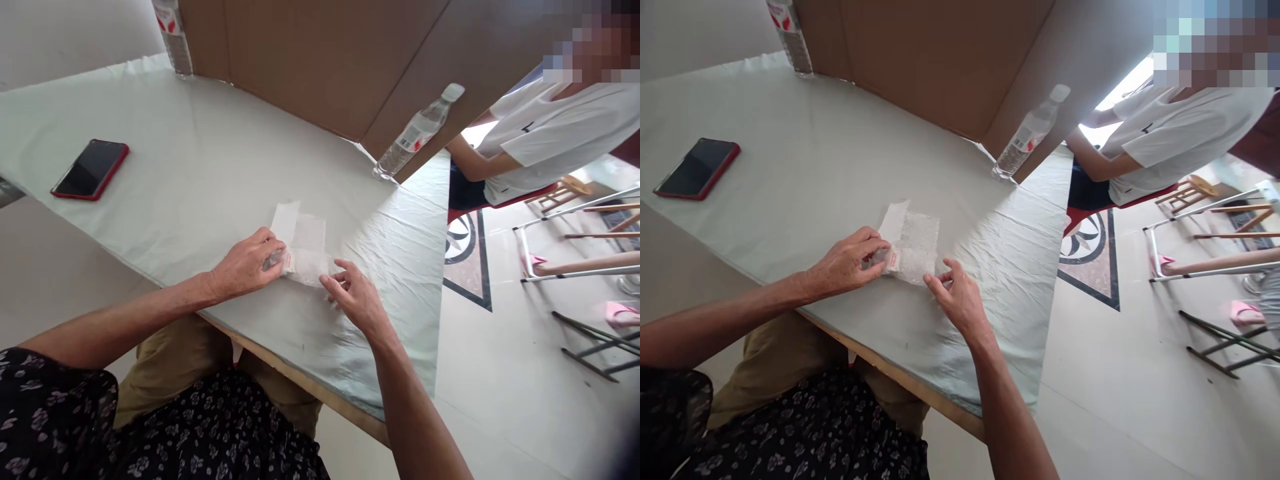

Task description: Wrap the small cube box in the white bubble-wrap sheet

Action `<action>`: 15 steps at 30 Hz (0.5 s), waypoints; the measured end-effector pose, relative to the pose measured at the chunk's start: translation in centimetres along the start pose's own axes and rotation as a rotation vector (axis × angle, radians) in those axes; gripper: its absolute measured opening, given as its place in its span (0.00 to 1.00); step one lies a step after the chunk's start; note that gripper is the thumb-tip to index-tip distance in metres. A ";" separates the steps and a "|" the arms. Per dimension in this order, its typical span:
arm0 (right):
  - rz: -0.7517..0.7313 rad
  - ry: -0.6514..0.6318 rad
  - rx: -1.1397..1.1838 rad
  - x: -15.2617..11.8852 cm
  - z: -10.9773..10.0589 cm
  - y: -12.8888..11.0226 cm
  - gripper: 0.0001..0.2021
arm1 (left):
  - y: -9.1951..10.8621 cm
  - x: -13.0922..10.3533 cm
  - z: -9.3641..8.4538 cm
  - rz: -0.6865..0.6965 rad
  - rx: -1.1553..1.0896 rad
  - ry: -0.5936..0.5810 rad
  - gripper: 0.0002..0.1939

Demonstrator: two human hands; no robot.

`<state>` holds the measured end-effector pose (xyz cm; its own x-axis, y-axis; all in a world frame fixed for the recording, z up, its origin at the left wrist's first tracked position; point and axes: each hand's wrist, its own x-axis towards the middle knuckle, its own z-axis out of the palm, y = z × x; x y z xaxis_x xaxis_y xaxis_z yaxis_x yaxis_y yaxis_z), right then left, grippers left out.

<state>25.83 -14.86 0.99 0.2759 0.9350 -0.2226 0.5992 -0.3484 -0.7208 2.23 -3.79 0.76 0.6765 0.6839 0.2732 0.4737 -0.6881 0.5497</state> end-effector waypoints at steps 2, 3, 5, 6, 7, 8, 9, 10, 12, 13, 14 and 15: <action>0.006 0.035 0.040 0.5 0.9 -0.1 0.36 | 0.2 0.1 0.2 0.014 0.039 0.004 0.11; -0.001 0.054 0.052 0.9 1.3 -0.3 0.38 | 0.2 0.2 0.2 0.025 0.052 -0.001 0.11; -0.026 0.101 0.075 1.7 2.1 -0.7 0.40 | 0.1 0.5 0.1 0.051 0.068 -0.025 0.11; -0.039 0.126 0.091 2.0 2.4 -0.9 0.41 | 0.0 0.6 0.1 0.065 0.074 -0.042 0.11; -0.050 0.148 0.110 2.3 2.7 -1.0 0.41 | -0.1 0.7 0.0 0.079 0.082 -0.062 0.11; -0.057 0.166 0.133 2.6 3.0 -1.1 0.42 | -0.2 0.8 -0.2 0.091 0.092 -0.078 0.11; -0.059 0.175 0.158 2.7 3.3 -1.2 0.42 | -0.2 0.9 -0.3 0.099 0.104 -0.090 0.11; -0.059 0.180 0.183 2.8 3.6 -1.4 0.43 | -0.2 1.0 -0.4 0.104 0.117 -0.099 0.10; -0.060 0.191 0.217 2.8 3.9 -1.8 0.42 | -0.1 1.1 -0.5 0.099 0.146 -0.112 0.10; -0.064 0.203 0.226 2.8 4.0 -2.1 0.41 | 0.0 1.2 -0.6 0.090 0.158 -0.119 0.11; -0.067 0.218 0.237 2.7 4.1 -2.4 0.41 | 0.1 1.2 -0.6 0.079 0.166 -0.128 0.11; -0.067 0.228 0.253 2.5 4.1 -2.7 0.40 | 0.2 1.3 -0.6 0.066 0.168 -0.139 0.11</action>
<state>21.82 -11.25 -0.30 0.4204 0.9066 -0.0378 0.4239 -0.2331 -0.8752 2.84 -2.87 1.71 0.7747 0.6043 0.1863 0.5053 -0.7687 0.3922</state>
